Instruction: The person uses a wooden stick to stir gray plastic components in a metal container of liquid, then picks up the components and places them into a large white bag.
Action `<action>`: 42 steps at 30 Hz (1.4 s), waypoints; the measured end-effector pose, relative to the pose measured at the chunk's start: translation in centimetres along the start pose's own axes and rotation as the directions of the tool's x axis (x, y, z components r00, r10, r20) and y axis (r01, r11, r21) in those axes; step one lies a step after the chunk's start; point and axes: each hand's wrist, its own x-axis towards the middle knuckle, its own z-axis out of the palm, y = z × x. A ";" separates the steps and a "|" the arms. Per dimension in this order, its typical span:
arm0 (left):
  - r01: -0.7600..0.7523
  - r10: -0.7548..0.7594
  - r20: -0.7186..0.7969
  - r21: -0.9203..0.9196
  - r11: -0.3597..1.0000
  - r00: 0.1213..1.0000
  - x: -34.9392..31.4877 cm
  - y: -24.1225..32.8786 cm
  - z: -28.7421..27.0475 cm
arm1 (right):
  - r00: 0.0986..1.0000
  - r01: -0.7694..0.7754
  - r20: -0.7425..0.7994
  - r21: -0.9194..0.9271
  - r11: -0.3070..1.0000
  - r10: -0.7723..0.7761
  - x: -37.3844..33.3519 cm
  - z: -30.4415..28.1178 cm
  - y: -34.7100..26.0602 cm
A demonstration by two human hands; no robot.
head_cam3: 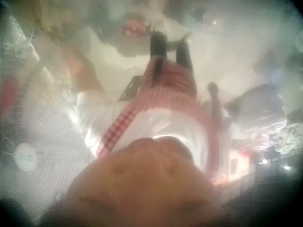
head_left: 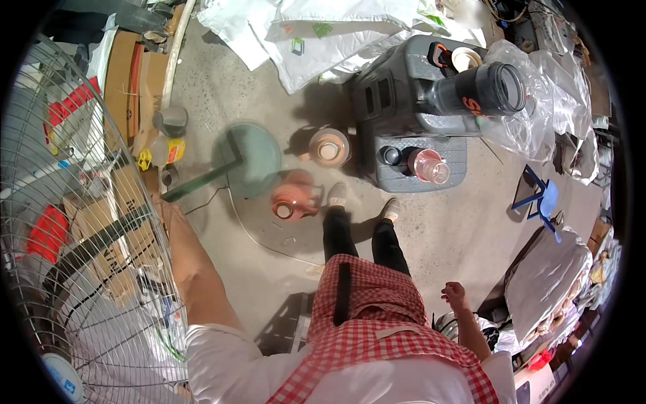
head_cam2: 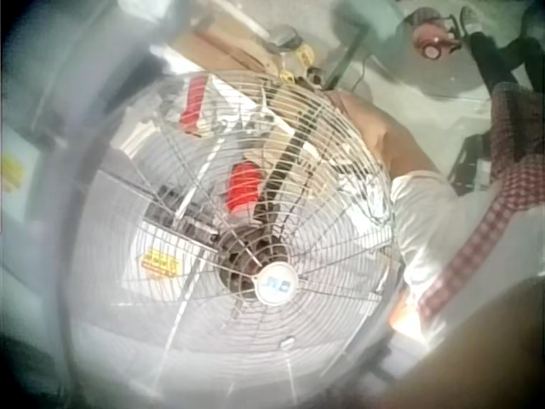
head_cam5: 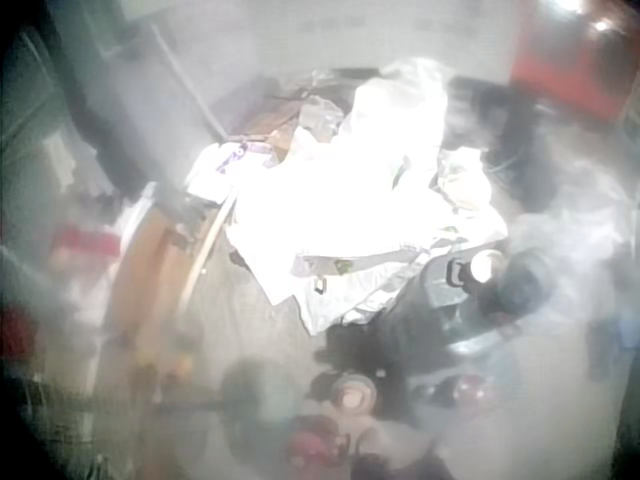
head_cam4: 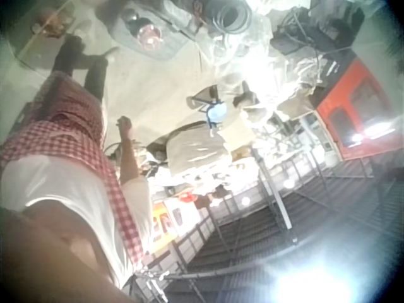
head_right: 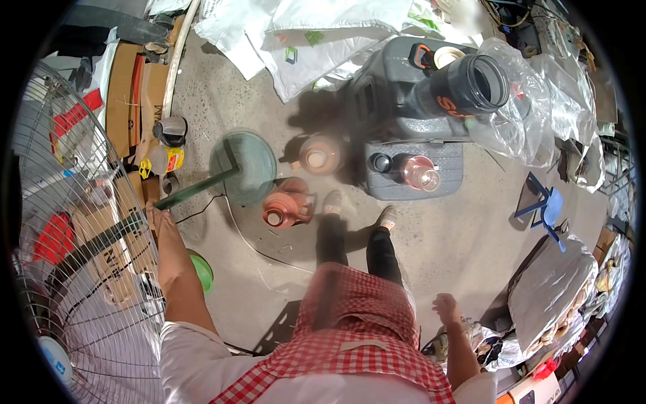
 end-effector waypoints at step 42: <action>-0.877 -0.067 0.986 -0.105 0.469 -0.154 -47.9 -11.3 12.0 | 0.927 0.329 -0.332 0.498 0.802 -0.174 1.8 -4.1 12.6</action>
